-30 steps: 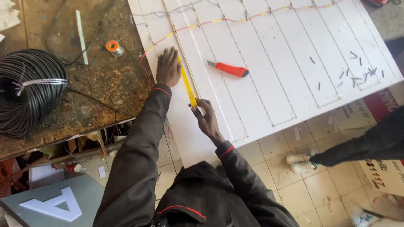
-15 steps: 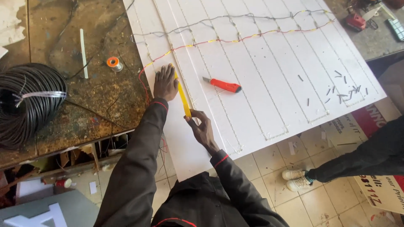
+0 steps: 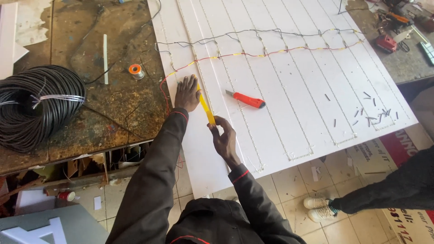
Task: Assembling LED display components by applying double-sided tape, measuring with a tape measure, and positioning LED strips on a board.
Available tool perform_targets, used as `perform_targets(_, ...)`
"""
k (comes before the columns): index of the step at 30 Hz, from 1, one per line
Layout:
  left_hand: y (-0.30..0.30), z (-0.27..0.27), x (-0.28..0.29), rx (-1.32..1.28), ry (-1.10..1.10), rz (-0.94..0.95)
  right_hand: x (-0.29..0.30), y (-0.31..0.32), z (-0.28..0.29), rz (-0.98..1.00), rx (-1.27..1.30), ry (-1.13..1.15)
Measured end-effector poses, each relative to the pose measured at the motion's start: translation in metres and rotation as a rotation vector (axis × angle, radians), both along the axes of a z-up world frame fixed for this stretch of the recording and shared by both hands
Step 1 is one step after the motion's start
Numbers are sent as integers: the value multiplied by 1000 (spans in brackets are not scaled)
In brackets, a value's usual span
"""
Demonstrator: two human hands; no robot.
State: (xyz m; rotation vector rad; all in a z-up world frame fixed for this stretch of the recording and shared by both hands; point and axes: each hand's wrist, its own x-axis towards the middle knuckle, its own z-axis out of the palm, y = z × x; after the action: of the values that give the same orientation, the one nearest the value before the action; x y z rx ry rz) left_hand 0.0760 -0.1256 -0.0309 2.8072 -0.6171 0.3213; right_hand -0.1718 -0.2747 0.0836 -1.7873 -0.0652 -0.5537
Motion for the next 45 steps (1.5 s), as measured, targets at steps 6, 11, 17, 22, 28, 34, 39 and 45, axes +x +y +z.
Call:
perform_targets(6,1,14,-6,49,61,8,-10,-4,-12,22,-54,197)
perform_targets(11,2,3,-8,38,39,-2,-18,-2,-26,34,0,277)
perform_targets(17,4,-4,-5,25,21,-16,-10,-19,-20,81,-79,515)
perform_targets(22,4,-2,-7,17,-21,1,-4,-22,-47,154,-169,583)
perform_targets(28,5,6,-7,-28,-23,-1,-15,-15,-45,131,-52,466)
perform_targets(34,9,-5,10,-53,29,-20,-13,-18,-54,148,-28,405)
perform_targets(39,26,27,46,-651,-25,-59,-14,-20,-49,161,-6,460)
perform_targets(45,80,58,125,-810,1,47,-13,-6,-15,94,-70,409)
